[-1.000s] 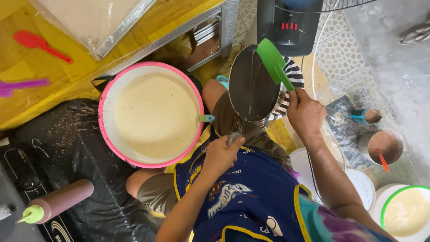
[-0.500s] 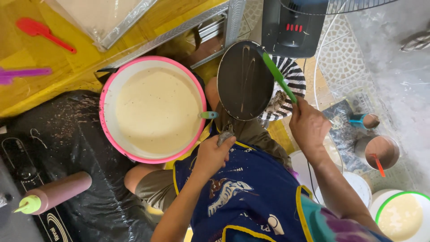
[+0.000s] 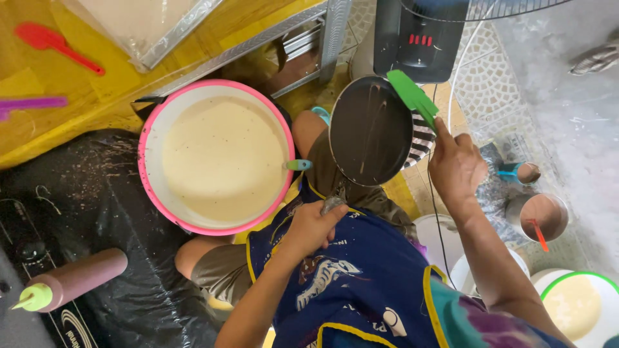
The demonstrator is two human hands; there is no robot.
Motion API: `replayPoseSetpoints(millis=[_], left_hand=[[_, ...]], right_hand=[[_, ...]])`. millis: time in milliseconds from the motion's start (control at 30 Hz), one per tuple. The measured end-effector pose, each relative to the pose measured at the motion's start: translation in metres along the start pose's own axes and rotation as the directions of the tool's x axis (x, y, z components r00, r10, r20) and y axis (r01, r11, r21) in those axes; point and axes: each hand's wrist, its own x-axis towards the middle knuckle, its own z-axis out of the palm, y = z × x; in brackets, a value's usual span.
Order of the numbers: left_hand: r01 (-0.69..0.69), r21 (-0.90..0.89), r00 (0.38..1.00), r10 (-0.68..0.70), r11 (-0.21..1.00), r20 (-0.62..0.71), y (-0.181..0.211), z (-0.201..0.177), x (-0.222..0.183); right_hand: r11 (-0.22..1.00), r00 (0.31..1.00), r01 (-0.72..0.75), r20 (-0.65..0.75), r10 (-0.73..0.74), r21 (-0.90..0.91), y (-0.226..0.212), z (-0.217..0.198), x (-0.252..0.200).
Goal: Making crepes by dipping a pan into batter and cooking them on a stove
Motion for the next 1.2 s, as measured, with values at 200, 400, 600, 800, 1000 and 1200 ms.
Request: replayPoseSetpoints(millis=[200,400,600,800,1000,1200], left_hand=[[0.054,0.018,0.995,-0.056,0.998,0.078,0.017,-0.002,-0.018],[0.073,-0.102,0.995,-0.066,0.992,0.069,0.008,-0.02,-0.016],[0.121,-0.189,0.985,-0.094,0.975,0.143,-0.001,-0.025,-0.009],[0.112,-0.22,0.97,-0.059,0.969,0.237,0.006,-0.031,-0.005],[0.12,-0.394,0.94,0.024,0.911,0.341,-0.019,-0.027,0.011],[0.162,-0.533,0.917,0.074,0.83,0.393,-0.033,-0.044,0.009]], right_hand=[[0.894,0.929,-0.297,0.317,0.189,0.336,0.046,-0.008,0.032],[0.953,0.964,0.233,-0.176,-0.2,0.194,0.034,0.004,-0.006],[0.96,0.991,-0.038,0.131,0.002,0.276,0.056,0.03,0.03],[1.0,0.806,0.002,0.591,-0.004,0.005,0.027,-0.009,0.051],[0.795,0.997,0.017,0.05,-0.059,0.606,0.067,0.014,0.027],[0.994,0.803,0.007,0.591,-0.072,0.11,0.054,0.047,0.053]])
